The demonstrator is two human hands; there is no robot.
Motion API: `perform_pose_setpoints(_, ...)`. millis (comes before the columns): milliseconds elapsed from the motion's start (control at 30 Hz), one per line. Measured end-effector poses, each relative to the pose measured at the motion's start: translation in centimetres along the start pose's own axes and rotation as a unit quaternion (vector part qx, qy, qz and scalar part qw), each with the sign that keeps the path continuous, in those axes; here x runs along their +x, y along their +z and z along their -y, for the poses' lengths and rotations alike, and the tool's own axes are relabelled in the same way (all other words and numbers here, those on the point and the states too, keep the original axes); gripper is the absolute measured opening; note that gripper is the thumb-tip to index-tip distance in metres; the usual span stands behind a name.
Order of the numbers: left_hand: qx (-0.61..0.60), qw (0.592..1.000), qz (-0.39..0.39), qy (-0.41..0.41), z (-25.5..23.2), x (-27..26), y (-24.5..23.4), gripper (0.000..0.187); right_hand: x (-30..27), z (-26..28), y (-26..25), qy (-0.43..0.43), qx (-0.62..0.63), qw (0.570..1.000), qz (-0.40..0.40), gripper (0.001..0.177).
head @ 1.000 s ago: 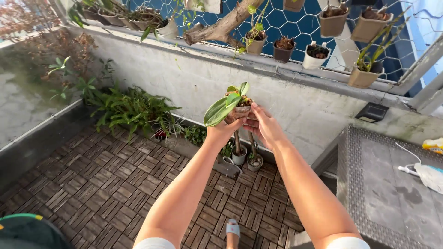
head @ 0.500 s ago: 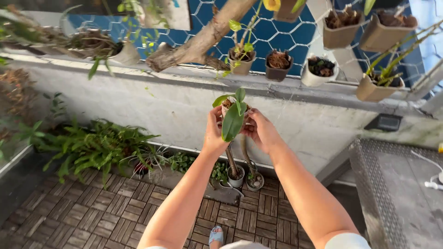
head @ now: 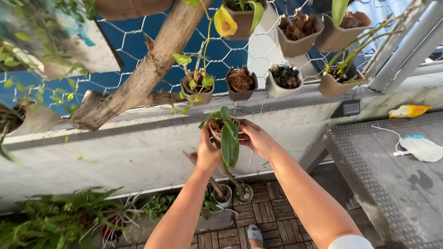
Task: Washing a repotted orchid in a sink and then hanging it on a wire mesh wall in an outdoor garden.
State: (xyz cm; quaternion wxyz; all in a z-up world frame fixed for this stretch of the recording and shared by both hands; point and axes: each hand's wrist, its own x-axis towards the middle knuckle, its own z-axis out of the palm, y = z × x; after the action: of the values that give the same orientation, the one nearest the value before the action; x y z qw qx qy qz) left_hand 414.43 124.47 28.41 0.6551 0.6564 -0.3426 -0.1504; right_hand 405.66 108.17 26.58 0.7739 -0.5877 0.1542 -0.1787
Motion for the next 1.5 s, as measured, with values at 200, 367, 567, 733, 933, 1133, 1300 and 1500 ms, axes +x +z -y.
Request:
perform_pose_setpoints(200, 0.034, 0.999, -0.025, -0.013, 1.1, 4.9, 0.9, 0.104, 4.8, 8.3, -4.4, -0.114, -0.362, 0.920, -0.098, 0.046)
perform_pose_setpoints(367, 0.045, 0.993, -0.084, 0.065, 2.2, 8.9, 3.1, 0.097, 13.0, 14.1, -6.2, -0.124, -0.532, 0.834, -0.071, 0.053)
perform_pose_setpoints(567, 0.051, 0.986, -0.127, 0.095, 4.3, 11.3, 3.8, 0.092, 20.1, 13.9, -5.1, 0.029, -0.705, 0.706, 0.052, 0.082)
perform_pose_setpoints(733, 0.060, 0.984, -0.138, 0.100, 5.8, 12.1, 3.3, 0.092, 22.3, 13.0, -5.3, 0.061, -0.733, 0.673, 0.084, 0.079)
perform_pose_setpoints(933, 0.068, 0.986, -0.120, 0.090, 5.9, 12.9, 2.5, 0.091, 22.9, 14.9, -4.6, 0.087, -0.719, 0.686, 0.069, 0.080)
perform_pose_setpoints(1133, 0.060, 0.986, -0.115, 0.100, 6.2, 13.5, 1.8, 0.087, 20.0, 20.1, -3.5, 0.082, -0.631, 0.771, 0.039, 0.073)
perform_pose_setpoints(1300, 0.059, 0.991, -0.085, 0.083, 4.2, 14.4, 2.6, 0.088, 16.0, 22.3, -3.8, 0.028, -0.573, 0.819, -0.017, 0.072)
perform_pose_setpoints(1500, 0.066, 0.978, -0.106, 0.168, 3.7, 19.1, 6.1, 0.096, 13.3, 21.3, -7.2, -0.020, -0.517, 0.854, -0.059, 0.076)
